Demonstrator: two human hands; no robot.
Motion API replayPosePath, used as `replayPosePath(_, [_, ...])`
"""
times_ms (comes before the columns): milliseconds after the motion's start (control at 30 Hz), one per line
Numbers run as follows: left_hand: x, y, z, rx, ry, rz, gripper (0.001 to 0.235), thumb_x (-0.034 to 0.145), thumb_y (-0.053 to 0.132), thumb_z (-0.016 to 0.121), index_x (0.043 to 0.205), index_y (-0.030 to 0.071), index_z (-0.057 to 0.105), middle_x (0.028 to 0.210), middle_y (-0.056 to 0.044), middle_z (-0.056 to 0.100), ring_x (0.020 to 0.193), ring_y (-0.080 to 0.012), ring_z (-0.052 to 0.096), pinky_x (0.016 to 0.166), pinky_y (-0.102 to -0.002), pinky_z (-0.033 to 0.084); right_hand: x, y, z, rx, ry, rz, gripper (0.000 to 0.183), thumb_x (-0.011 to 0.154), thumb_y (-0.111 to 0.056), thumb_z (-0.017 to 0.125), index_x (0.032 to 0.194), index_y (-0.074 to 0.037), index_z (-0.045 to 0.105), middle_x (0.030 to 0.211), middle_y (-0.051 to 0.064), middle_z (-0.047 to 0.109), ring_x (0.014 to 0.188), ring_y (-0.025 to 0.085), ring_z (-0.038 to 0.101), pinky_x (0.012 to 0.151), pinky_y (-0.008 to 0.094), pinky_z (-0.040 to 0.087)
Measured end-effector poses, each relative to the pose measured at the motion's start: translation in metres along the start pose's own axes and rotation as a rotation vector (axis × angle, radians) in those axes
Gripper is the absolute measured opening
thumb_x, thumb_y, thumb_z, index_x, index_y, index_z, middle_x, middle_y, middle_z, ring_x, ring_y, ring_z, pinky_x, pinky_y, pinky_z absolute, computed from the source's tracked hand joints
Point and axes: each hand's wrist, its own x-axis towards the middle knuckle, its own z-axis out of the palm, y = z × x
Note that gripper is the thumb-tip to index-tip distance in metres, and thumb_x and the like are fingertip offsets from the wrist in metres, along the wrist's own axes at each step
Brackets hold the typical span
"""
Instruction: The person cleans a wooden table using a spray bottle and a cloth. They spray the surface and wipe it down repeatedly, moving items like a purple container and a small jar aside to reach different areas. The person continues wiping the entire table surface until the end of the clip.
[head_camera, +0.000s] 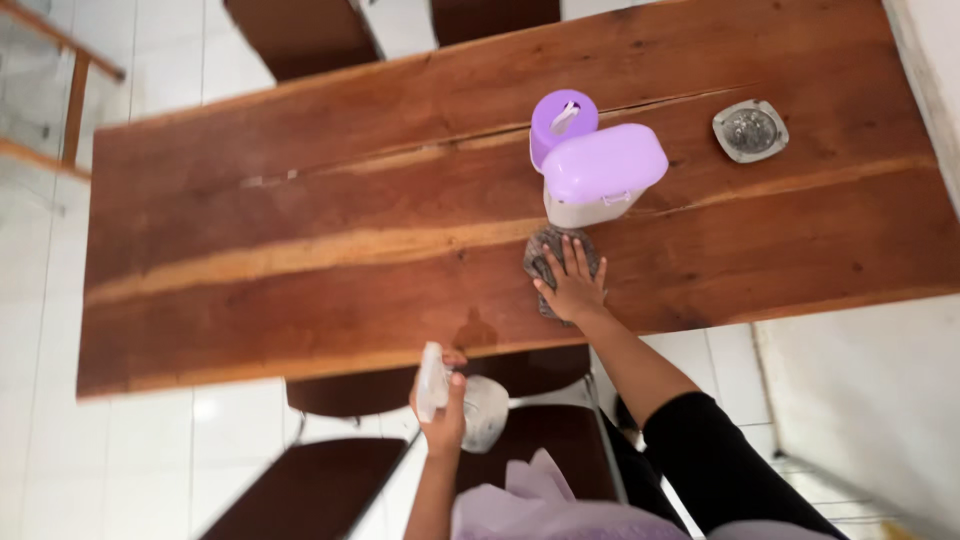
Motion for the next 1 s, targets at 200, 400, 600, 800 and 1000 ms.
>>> replayPosePath(200, [-0.056, 0.017, 0.058, 0.017, 0.255, -0.161, 0.036, 0.096, 0.017, 0.069, 0.124, -0.004, 0.063, 0.108, -0.011, 0.070, 0.093, -0.0148, 0.063, 0.079, -0.029, 0.053, -0.026, 0.058, -0.002, -0.144, -0.077, -0.221, 0.076, 0.098, -0.067, 0.032, 0.164, -0.039, 0.009, 0.173, -0.003, -0.011, 0.158, 0.020, -0.012, 0.120, 0.066, -0.006])
replayPosePath(400, [-0.073, 0.028, 0.087, 0.056, 0.313, -0.095, 0.034, 0.093, 0.016, 0.071, 0.120, -0.004, 0.064, 0.103, -0.011, 0.072, 0.092, -0.0139, 0.067, 0.077, -0.028, 0.056, -0.041, 0.078, -0.002, -0.238, -0.001, -0.269, 0.078, 0.097, -0.068, 0.036, 0.164, -0.036, 0.010, 0.173, 0.000, -0.008, 0.158, 0.020, -0.009, 0.124, 0.058, -0.004])
replayPosePath(600, [-0.074, 0.035, 0.075, 0.077, 0.346, -0.066, 0.036, 0.092, 0.017, 0.071, 0.122, -0.002, 0.063, 0.103, -0.010, 0.072, 0.086, -0.0132, 0.064, 0.076, -0.027, 0.054, -0.044, 0.068, 0.007, -0.226, 0.059, -0.283, 0.102, 0.086, -0.079, 0.044, 0.164, -0.022, 0.011, 0.170, 0.017, -0.008, 0.156, 0.033, -0.010, 0.122, 0.053, -0.002])
replayPosePath(800, [-0.060, 0.015, 0.065, 0.017, 0.379, -0.155, 0.042, 0.089, 0.018, 0.071, 0.126, 0.003, 0.060, 0.103, -0.007, 0.069, 0.095, -0.0141, 0.066, 0.079, -0.028, 0.054, -0.047, 0.065, 0.016, -0.143, 0.269, -0.367, 0.098, 0.087, -0.076, 0.045, 0.162, -0.017, 0.022, 0.169, 0.021, 0.004, 0.157, 0.036, -0.001, 0.123, 0.055, 0.004])
replayPosePath(1000, [-0.028, -0.015, 0.067, 0.069, 0.364, -0.254, 0.032, 0.091, 0.021, 0.073, 0.114, -0.001, 0.066, 0.103, -0.010, 0.072, 0.093, -0.0172, 0.066, 0.082, -0.032, 0.054, -0.007, 0.026, -0.004, -0.162, 0.215, -0.440, 0.085, 0.092, -0.068, 0.047, 0.159, -0.017, 0.028, 0.168, 0.020, 0.011, 0.156, 0.035, 0.007, 0.123, 0.054, 0.009])
